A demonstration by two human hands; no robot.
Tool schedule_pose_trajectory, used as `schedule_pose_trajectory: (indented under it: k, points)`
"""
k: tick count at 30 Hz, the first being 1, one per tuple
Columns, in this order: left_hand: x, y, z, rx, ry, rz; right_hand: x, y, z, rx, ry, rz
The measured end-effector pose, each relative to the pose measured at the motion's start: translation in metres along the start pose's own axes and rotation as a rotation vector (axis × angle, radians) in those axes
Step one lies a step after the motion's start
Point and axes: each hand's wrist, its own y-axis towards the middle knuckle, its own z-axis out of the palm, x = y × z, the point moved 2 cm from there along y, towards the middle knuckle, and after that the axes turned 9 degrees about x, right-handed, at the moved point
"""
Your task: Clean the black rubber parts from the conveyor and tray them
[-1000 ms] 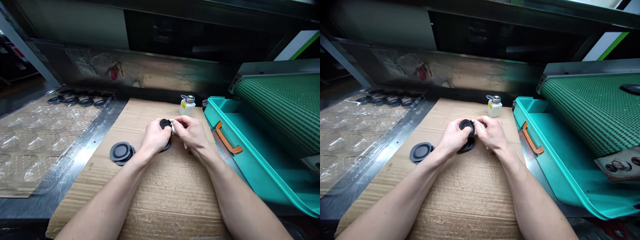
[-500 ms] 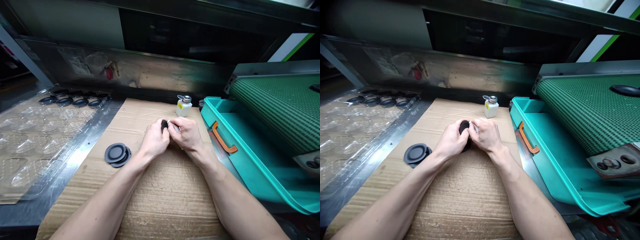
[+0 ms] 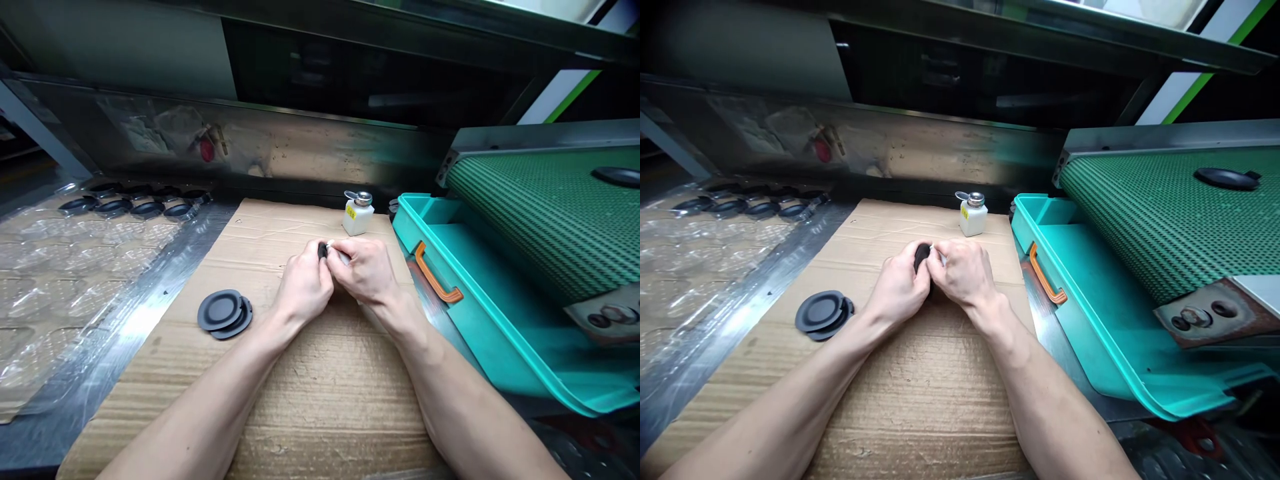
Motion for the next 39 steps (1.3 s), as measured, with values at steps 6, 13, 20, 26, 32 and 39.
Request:
schedule_pose_trajectory:
  k: [6, 13, 20, 26, 32, 39]
  points:
    - [0.0013, -0.0012, -0.0003, -0.031, 0.04, 0.013, -0.0002, -0.0013, 0.0021, 0.017, 0.012, 0.029]
    - [0.0013, -0.001, -0.001, 0.016, 0.071, 0.007, -0.0009, -0.001, 0.0029, -0.007, -0.013, -0.027]
    - [0.0019, -0.0008, -0.0027, 0.042, 0.127, 0.004, -0.0042, 0.0, 0.004, 0.019, -0.041, -0.07]
    - [0.0009, -0.0016, -0.0017, 0.069, 0.192, -0.006, -0.0047, -0.0002, 0.0042, 0.09, -0.059, -0.042]
    - [0.0015, -0.0013, -0.0018, 0.057, 0.192, 0.007, -0.0027, -0.0005, 0.0019, 0.055, -0.078, -0.034]
    - [0.0006, -0.0027, -0.0013, 0.052, 0.187, 0.008, -0.0023, -0.0002, 0.0002, 0.065, -0.056, -0.032]
